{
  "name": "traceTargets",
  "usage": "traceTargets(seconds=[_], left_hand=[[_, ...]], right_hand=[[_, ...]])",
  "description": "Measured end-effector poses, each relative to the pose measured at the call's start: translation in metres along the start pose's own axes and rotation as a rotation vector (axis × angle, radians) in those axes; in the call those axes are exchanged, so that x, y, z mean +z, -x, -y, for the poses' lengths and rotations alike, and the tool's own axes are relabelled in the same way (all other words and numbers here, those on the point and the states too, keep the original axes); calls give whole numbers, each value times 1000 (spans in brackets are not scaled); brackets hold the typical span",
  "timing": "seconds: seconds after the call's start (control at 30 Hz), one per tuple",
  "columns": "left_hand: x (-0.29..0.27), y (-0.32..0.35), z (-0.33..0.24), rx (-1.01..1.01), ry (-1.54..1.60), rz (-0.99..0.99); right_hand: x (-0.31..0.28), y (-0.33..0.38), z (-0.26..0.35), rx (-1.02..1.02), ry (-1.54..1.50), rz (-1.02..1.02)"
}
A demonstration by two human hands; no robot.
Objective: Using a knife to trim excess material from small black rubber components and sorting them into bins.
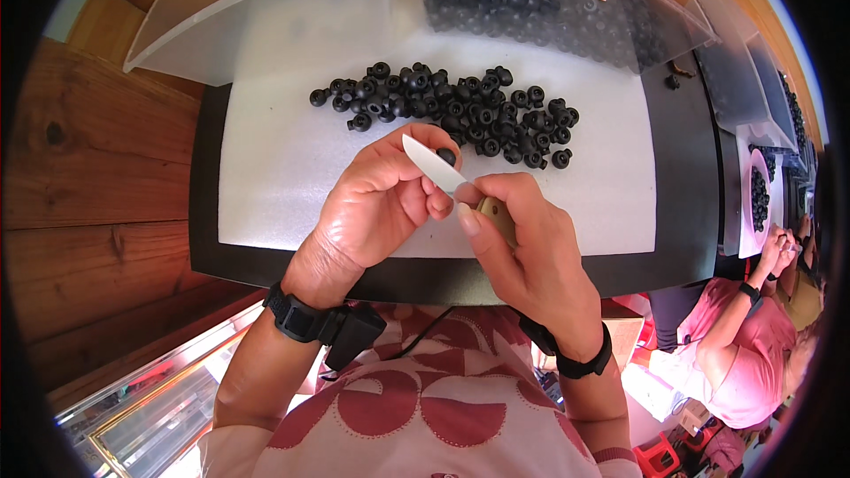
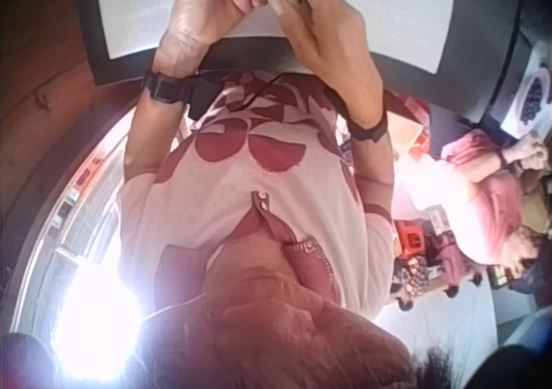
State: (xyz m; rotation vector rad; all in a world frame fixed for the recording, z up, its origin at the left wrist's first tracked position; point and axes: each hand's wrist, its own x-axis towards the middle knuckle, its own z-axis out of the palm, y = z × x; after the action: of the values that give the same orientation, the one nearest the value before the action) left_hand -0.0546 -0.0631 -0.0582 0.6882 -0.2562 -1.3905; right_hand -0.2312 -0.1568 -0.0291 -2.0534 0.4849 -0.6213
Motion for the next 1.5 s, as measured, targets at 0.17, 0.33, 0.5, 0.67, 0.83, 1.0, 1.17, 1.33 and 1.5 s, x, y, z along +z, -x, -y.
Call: traceTargets(seconds=[0.17,0.33,0.5,0.67,0.83,1.0,1.17,1.33,1.5], left_hand=[[-4,-1,1,-11,29,25],[-4,-1,1,-8,3,22],[-7,-1,2,8,3,21],[-9,-1,3,16,9,24],[-6,0,3,38,2,16],[-11,0,5,47,4,38],[-10,2,5,19,-46,16],[4,4,3,46,65,-103],[-7,1,2,16,53,48]], right_hand=[[2,-1,-2,20,19,18],[4,-2,-5,5,27,9],[4,-3,-4,6,37,17],[3,-3,-2,24,48,31],[4,-3,-4,11,63,19],[6,-3,-4,-6,67,11],[8,-6,-6,-28,53,-48],[2,-5,-1,-8,21,-43],[-4,-5,-3,73,-49,-92]])
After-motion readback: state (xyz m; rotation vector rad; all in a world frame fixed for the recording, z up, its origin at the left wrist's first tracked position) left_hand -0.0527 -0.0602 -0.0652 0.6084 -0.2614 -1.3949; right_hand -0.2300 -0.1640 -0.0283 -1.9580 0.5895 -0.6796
